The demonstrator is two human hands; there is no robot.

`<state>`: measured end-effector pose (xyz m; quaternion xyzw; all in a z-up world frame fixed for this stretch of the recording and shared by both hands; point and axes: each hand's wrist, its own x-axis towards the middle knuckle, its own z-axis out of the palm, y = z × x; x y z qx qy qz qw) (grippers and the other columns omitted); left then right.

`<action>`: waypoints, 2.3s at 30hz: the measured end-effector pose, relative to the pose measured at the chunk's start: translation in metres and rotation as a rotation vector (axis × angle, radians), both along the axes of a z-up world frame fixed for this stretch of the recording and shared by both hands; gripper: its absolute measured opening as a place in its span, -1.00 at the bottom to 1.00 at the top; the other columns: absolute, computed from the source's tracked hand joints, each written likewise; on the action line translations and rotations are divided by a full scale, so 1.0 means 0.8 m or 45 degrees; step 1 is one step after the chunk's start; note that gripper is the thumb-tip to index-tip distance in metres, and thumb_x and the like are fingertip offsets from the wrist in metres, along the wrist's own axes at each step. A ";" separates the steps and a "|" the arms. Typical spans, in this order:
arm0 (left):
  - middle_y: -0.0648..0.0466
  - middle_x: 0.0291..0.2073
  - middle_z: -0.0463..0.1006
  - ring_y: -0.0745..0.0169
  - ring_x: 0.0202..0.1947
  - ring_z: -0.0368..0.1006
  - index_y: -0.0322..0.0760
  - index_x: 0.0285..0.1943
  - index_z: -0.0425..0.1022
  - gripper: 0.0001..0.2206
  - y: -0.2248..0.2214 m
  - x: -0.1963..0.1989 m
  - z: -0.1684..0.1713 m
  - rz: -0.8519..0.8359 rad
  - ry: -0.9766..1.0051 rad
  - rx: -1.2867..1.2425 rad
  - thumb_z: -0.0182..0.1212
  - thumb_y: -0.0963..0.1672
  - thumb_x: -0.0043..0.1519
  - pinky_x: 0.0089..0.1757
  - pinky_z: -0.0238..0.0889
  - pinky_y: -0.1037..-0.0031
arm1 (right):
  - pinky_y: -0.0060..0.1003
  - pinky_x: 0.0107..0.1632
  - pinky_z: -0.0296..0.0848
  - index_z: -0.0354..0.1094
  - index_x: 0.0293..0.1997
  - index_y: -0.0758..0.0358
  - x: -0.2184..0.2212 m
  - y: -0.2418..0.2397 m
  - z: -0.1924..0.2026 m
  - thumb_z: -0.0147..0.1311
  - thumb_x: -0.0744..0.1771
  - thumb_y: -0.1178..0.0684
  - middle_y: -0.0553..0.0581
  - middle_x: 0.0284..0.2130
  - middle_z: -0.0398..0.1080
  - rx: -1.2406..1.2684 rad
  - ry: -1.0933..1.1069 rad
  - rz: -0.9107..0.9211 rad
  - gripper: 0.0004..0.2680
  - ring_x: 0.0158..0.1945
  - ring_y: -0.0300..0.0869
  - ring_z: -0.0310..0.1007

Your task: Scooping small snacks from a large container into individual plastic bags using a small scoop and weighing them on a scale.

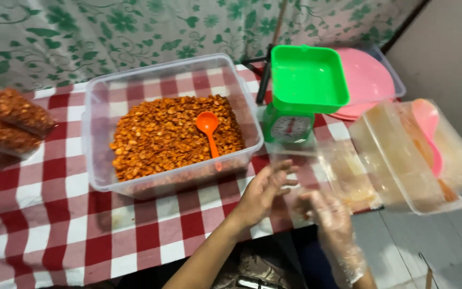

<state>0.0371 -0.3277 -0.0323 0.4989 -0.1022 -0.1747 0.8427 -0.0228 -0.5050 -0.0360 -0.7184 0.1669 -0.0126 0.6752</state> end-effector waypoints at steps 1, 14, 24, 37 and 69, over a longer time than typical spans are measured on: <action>-0.02 0.25 0.48 0.13 0.05 0.52 -0.18 0.40 0.27 -0.47 0.014 -0.006 0.020 0.023 -0.008 -0.001 0.04 0.09 0.31 0.09 0.36 0.29 | -0.26 -0.20 0.46 0.57 -0.17 0.29 0.004 0.009 0.003 0.00 0.40 -0.10 0.23 -0.39 0.63 -0.001 -0.008 0.023 -0.73 -0.34 -0.08 0.62; 0.14 -0.28 0.73 0.14 -0.27 0.67 -0.15 -0.09 0.54 -0.81 0.140 -0.070 0.086 0.203 -0.458 1.137 0.04 -0.05 0.34 -0.30 0.40 0.36 | -0.27 -0.09 0.58 0.52 -0.09 0.41 0.017 0.089 0.089 0.17 0.30 0.20 0.25 -0.19 0.60 -0.009 -0.311 0.430 -0.85 -0.14 -0.11 0.58; -0.16 0.45 0.16 -0.05 0.45 0.18 -0.43 0.56 -0.12 0.20 0.100 -0.096 0.058 1.003 -1.144 1.977 0.34 0.38 0.00 0.41 -0.23 -0.25 | -0.38 -0.13 0.77 0.58 -0.17 0.29 -0.004 0.143 0.089 0.21 0.29 0.15 0.24 -0.25 0.66 -0.266 -0.752 0.525 -0.89 -0.18 -0.12 0.73; -0.16 0.07 0.26 -0.10 0.15 0.27 -0.50 0.32 0.05 -0.13 0.098 -0.084 0.047 1.066 -1.279 1.413 0.32 0.19 0.09 0.38 0.01 -0.22 | -0.09 0.01 0.75 0.55 -0.09 0.41 -0.013 0.119 0.119 0.09 0.33 0.15 0.33 -0.09 0.63 0.095 -0.430 0.615 -0.83 -0.06 0.08 0.71; -0.13 0.17 0.12 -0.05 0.21 0.15 -0.42 0.49 -0.15 0.07 0.096 -0.083 0.050 0.530 -1.393 1.321 0.51 0.07 -0.10 0.40 0.01 -0.18 | -0.12 -0.32 0.65 0.52 -0.04 0.52 0.008 0.090 0.083 0.12 0.33 0.17 0.39 -0.33 0.60 0.344 -0.166 0.612 -0.80 -0.42 0.03 0.59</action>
